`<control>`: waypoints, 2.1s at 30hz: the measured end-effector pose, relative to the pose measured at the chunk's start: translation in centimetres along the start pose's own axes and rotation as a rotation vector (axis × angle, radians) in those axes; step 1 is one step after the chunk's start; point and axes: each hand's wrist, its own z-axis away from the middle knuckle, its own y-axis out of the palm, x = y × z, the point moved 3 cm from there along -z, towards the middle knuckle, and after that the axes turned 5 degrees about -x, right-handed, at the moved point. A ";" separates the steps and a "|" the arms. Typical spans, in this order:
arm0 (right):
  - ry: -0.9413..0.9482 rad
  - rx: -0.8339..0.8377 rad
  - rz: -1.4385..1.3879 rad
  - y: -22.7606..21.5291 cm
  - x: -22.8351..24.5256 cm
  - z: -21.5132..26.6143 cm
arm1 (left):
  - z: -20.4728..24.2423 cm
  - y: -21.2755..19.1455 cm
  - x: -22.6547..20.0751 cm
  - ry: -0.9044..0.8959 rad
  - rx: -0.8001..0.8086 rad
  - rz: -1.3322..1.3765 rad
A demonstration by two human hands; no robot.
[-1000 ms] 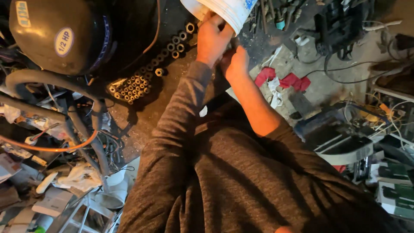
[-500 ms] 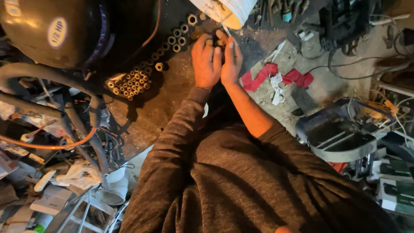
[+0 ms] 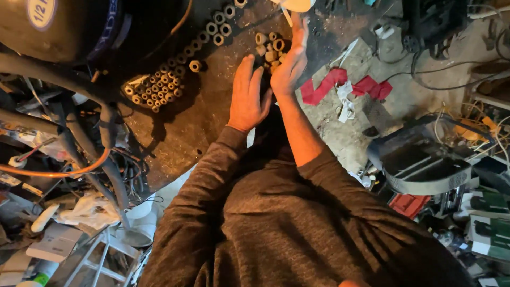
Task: Sorting and organizing small metal appliance parts and sockets on a workbench.
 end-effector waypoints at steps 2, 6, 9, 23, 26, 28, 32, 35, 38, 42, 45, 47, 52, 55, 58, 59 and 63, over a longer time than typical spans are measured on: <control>0.002 -0.037 -0.061 0.6 -2.9 -0.7 | -0.2 0.0 -0.1 0.028 0.028 -0.018; 0.238 -0.156 -0.429 0.1 -7.0 -0.5 | 0.2 1.4 0.7 -0.004 0.023 -0.107; 0.227 -0.137 -0.456 -1.2 -6.0 0.2 | -0.2 2.3 1.7 -0.016 -0.002 -0.179; -0.083 0.187 0.255 -6.9 1.4 2.4 | -2.6 0.7 2.6 0.198 0.101 -0.414; -0.055 0.177 0.287 -7.5 1.9 2.1 | -2.8 0.2 2.4 0.254 0.187 -0.377; -0.136 0.171 0.319 -7.6 2.7 1.8 | -3.1 -0.5 2.0 0.230 0.172 -0.283; -0.098 0.163 0.309 -7.6 2.9 2.4 | -2.5 -0.4 1.7 0.189 0.115 -0.244; -0.062 0.146 0.302 -7.7 4.1 2.6 | -2.1 -0.1 2.3 0.147 0.036 -0.226; -0.148 0.174 0.344 -7.1 5.8 3.2 | -2.4 0.0 2.6 0.094 0.035 -0.285; -0.182 0.259 0.492 -5.7 5.1 3.6 | -3.1 -0.1 2.8 0.009 0.015 -0.263; -0.196 0.286 0.594 -4.8 4.5 3.1 | -2.9 -0.4 3.5 -0.121 -0.013 -0.171; -0.211 0.291 0.634 -4.5 3.8 2.9 | -2.6 -1.4 3.2 -0.188 -0.062 -0.120; -0.228 0.338 0.635 -3.7 3.2 3.5 | 0.0 -5.1 1.4 -0.092 -0.112 -0.079; -0.293 0.332 0.624 -3.4 4.6 3.9 | 2.4 -5.7 2.1 -0.087 -0.069 -0.165; -0.307 0.388 0.651 -3.8 4.0 4.6 | 3.9 -6.2 2.7 -0.027 -0.008 -0.285; -0.313 0.392 0.653 -3.9 3.8 4.5 | 4.0 -6.4 2.7 -0.030 -0.015 -0.282; -0.308 0.423 0.635 -4.0 4.3 4.5 | 4.4 -6.9 3.4 -0.015 -0.032 -0.293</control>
